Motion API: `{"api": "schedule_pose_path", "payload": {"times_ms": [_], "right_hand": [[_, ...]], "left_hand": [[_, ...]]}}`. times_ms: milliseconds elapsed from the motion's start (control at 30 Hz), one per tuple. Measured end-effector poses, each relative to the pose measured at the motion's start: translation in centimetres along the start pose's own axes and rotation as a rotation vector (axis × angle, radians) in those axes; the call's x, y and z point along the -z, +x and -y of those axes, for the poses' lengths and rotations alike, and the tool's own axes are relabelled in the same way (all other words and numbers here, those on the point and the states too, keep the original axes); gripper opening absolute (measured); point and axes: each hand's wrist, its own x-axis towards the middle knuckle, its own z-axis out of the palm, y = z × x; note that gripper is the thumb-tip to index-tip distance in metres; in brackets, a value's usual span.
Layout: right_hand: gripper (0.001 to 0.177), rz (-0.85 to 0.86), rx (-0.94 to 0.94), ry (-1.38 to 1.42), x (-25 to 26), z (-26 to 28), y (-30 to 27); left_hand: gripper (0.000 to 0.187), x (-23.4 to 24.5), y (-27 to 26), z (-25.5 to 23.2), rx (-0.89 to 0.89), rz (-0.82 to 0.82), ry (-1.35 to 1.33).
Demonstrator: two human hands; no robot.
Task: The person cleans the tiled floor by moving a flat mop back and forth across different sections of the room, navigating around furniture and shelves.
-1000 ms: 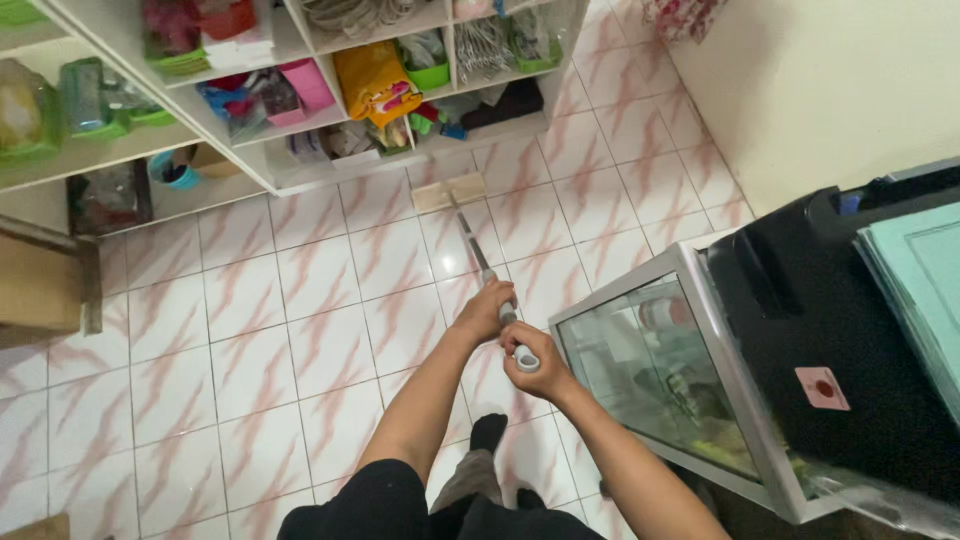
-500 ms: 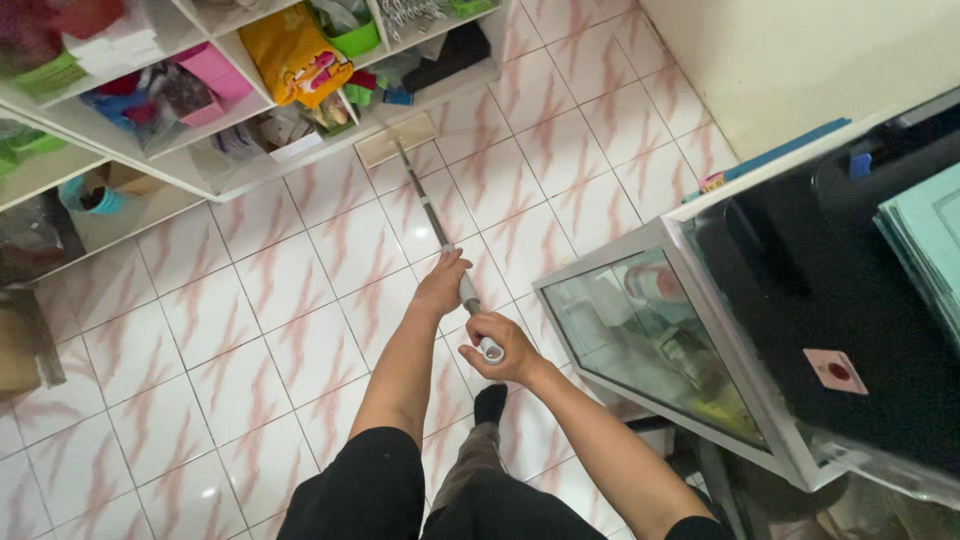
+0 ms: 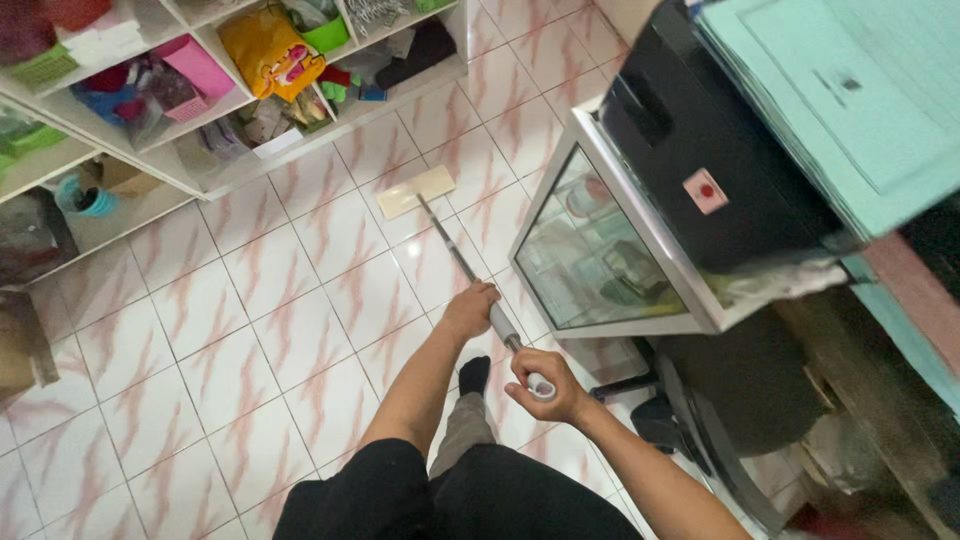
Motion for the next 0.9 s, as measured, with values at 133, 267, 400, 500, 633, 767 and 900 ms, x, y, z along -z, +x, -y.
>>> {"api": "schedule_pose_path", "payload": {"times_ms": [133,267,400,500,633,767,900], "right_hand": [[0.030,0.050,-0.023,-0.009,1.9,4.4,-10.4],[0.029,0.047,-0.033,-0.057,4.0,8.3,-20.4],[0.030,0.042,0.010,-0.001,6.2,12.5,-28.2],[0.030,0.045,-0.090,0.040,7.7,15.2,-32.1],[0.029,-0.014,-0.060,0.077,7.8,16.3,-34.3],[0.028,-0.132,0.001,0.061,6.6,15.3,-34.0],[0.028,-0.141,-0.010,0.103,5.6,12.6,-31.5]], "left_hand": [[0.032,-4.0,-6.6,-9.3,-0.044,-0.010,-0.027],[0.024,-7.1,-13.1,-18.9,-0.096,-0.072,-0.072],[0.019,-9.2,-18.2,-27.2,-0.131,-0.026,-0.031],[0.017,-10.1,-21.0,-31.9,-0.104,0.019,0.002],[0.021,-10.8,-23.2,-34.7,-0.056,0.023,-0.032],[0.024,-10.3,-22.9,-34.0,-0.075,-0.034,-0.068],[0.017,-9.6,-20.8,-31.1,0.001,-0.058,-0.091]]}}
